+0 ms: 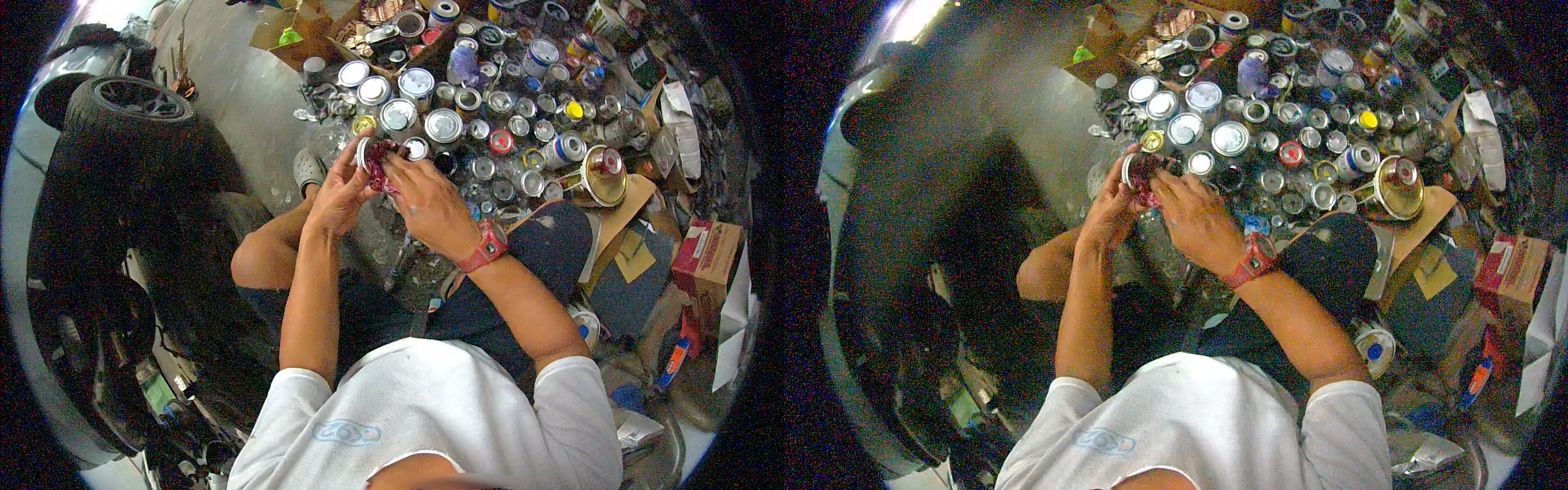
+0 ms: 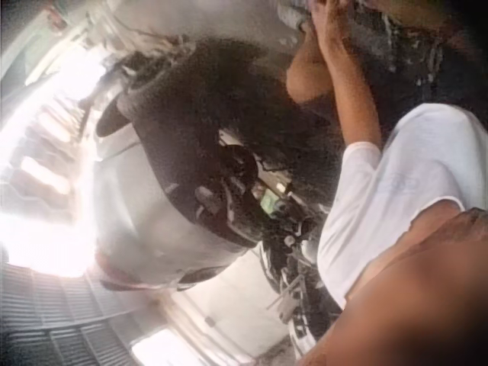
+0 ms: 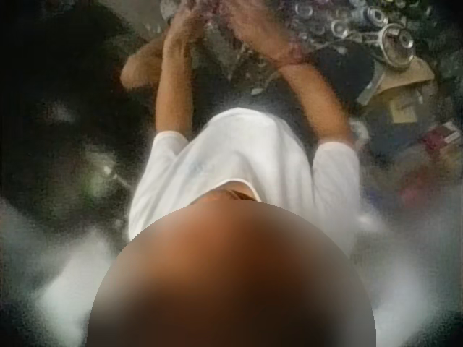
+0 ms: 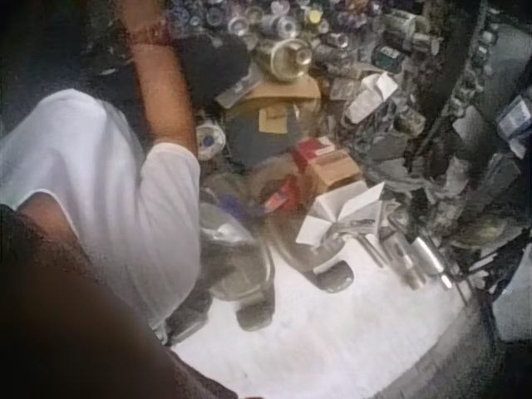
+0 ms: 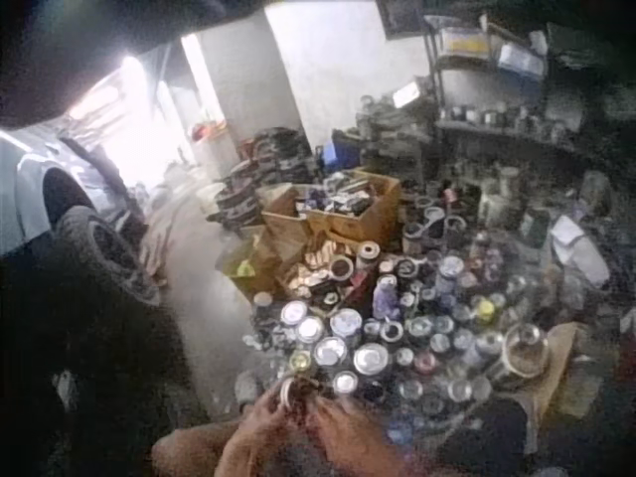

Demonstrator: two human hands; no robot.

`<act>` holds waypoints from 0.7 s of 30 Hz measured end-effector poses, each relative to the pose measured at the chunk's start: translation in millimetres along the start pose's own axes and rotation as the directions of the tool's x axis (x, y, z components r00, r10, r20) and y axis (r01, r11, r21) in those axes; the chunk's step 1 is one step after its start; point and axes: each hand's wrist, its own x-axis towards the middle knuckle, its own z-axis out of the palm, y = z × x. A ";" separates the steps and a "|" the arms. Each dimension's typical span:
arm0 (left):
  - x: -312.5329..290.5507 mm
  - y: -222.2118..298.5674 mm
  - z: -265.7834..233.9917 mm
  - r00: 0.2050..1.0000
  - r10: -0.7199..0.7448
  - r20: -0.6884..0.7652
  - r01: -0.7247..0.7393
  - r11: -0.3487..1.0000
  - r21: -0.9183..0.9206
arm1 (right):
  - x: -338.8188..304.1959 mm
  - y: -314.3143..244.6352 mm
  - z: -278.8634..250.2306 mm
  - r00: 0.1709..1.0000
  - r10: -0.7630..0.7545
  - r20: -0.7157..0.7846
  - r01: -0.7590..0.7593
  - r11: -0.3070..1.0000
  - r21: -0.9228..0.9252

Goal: The person sits on the floor and wipes the rims of several paint cans with a cloth. They handle multiple cans one at a time, wiping the edges and lids, then place them back among the pile. The person stands and walks away at the end.

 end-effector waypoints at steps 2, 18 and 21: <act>3.6 -1.5 1.8 0.999 0.025 -0.028 -0.024 0.999 0.041 | -0.6 7.1 -1.4 0.991 0.099 0.086 -0.117 0.966 0.229; 12.5 -6.3 25.2 0.992 -0.108 0.066 0.115 0.988 -0.102 | -9.3 35.3 -2.2 0.955 0.256 0.153 -0.249 0.403 0.881; 7.8 -2.0 27.3 0.992 -0.122 0.000 0.121 0.985 -0.119 | -14.4 37.0 -4.6 0.952 0.264 0.154 -0.288 0.604 0.743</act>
